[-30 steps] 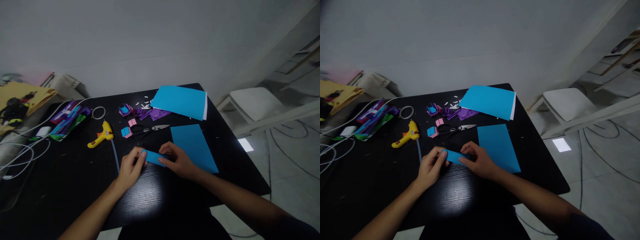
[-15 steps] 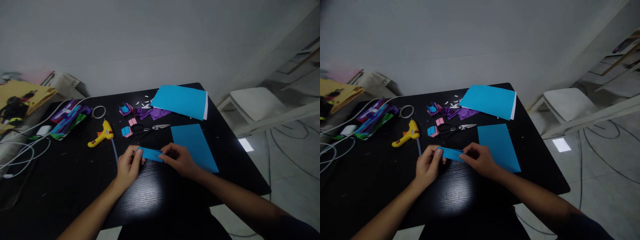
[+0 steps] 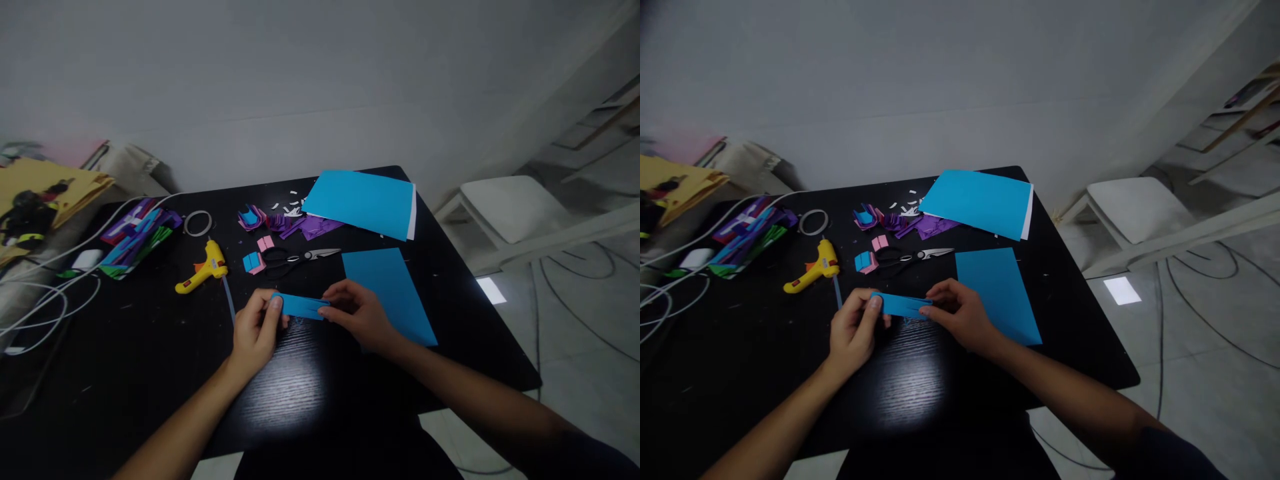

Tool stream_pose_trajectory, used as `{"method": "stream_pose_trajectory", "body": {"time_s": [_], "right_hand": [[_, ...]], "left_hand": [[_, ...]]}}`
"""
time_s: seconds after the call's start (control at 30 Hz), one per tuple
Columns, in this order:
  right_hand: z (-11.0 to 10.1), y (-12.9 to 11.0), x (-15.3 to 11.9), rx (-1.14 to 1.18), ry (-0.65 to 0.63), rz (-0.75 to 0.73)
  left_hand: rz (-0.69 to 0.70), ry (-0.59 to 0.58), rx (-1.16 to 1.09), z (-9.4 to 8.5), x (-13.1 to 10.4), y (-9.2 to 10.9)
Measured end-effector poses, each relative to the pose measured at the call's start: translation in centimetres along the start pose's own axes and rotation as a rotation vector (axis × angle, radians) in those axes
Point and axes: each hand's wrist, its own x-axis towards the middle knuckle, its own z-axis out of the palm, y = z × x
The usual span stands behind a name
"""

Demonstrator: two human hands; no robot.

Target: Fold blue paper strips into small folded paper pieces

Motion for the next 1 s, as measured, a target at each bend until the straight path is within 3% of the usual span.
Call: {"method": "stream_pose_trajectory", "body": {"time_s": [0.33, 0.67, 1.0], "right_hand": [[0.0, 0.2, 0.1, 0.007, -0.020, -0.003], [0.0, 0.9, 0.3, -0.315, -0.036, -0.060], [-0.2, 0.6, 0.4, -0.123, -0.033, -0.045]], "left_hand": [[-0.013, -0.007, 0.003, 0.0, 0.0, 0.1], [0.032, -0.048, 0.117, -0.2, 0.3, 0.2], [0.001, -0.001, 0.083, -0.3, 0.5, 0.1]]}}
